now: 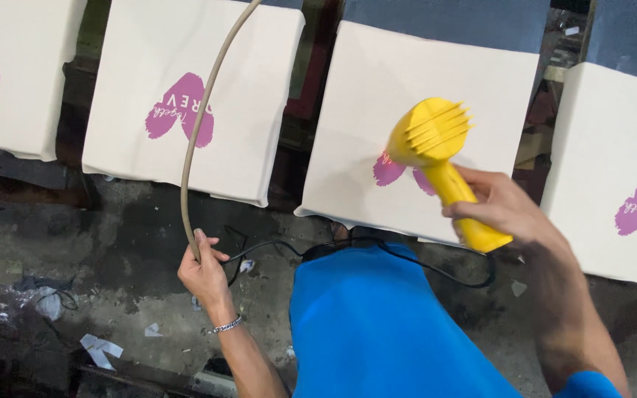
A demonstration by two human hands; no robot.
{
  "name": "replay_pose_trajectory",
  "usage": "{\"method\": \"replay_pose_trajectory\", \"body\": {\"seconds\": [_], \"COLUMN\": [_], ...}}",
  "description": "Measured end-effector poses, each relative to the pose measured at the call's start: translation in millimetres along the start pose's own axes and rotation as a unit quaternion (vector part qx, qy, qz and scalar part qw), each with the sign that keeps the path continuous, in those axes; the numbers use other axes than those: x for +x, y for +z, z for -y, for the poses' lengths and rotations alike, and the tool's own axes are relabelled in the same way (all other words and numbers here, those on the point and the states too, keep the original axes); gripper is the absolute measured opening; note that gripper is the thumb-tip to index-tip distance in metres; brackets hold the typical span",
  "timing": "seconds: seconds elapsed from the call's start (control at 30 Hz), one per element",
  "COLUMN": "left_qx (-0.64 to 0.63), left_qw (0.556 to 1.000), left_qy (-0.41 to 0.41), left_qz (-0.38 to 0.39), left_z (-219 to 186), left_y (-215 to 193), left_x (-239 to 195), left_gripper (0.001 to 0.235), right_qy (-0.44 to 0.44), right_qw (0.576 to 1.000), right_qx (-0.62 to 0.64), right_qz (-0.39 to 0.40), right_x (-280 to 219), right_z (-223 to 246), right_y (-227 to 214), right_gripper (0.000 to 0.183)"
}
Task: Using a handheld heat gun to dry screen-printed ink on shirts and a stick to advance the pallets in a production line.
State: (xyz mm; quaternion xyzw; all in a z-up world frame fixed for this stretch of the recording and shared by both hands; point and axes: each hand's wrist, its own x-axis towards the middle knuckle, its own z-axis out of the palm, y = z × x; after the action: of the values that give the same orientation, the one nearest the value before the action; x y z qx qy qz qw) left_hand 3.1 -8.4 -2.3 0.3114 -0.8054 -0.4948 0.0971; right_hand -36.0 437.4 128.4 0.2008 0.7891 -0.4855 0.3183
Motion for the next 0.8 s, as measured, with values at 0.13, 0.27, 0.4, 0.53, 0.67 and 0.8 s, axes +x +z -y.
{"method": "replay_pose_trajectory", "body": {"seconds": [0.13, 0.27, 0.4, 0.53, 0.67, 0.8], "left_qx": [0.001, 0.009, -0.017, -0.01, -0.006, -0.017], "left_qw": [1.0, 1.0, 1.0, 0.999, 0.999, 0.999], "left_qy": [-0.028, -0.026, -0.022, -0.051, -0.034, -0.038], "left_qz": [-0.012, -0.003, -0.005, -0.016, -0.006, -0.013], "left_z": [-7.0, -1.4, 6.6, -4.5, -4.4, -1.9], "left_y": [-4.7, -6.0, -7.9, -6.5, -5.9, -6.7], "left_x": [-2.9, -4.7, -4.1, -7.6, -8.3, -6.7], "left_gripper": [0.044, 0.047, 0.044, 0.047, 0.046, 0.044], "right_qy": [0.022, -0.02, -0.016, 0.008, -0.028, 0.004], "right_qw": [0.998, 0.999, 0.998, 0.999, 0.999, 0.998], "right_qx": [-0.057, -0.015, -0.066, -0.044, -0.036, -0.065], "right_qz": [0.019, 0.049, -0.002, 0.027, -0.008, -0.015], "right_x": [-12.6, 4.2, -1.3, -0.5, 8.9, 4.2], "right_z": [-1.9, 3.1, 7.8, 5.7, 20.3, 7.2], "right_y": [-16.7, -5.1, -12.5, -15.0, -4.2, -22.9], "right_gripper": [0.067, 0.072, 0.072, 0.067, 0.057, 0.064]}}
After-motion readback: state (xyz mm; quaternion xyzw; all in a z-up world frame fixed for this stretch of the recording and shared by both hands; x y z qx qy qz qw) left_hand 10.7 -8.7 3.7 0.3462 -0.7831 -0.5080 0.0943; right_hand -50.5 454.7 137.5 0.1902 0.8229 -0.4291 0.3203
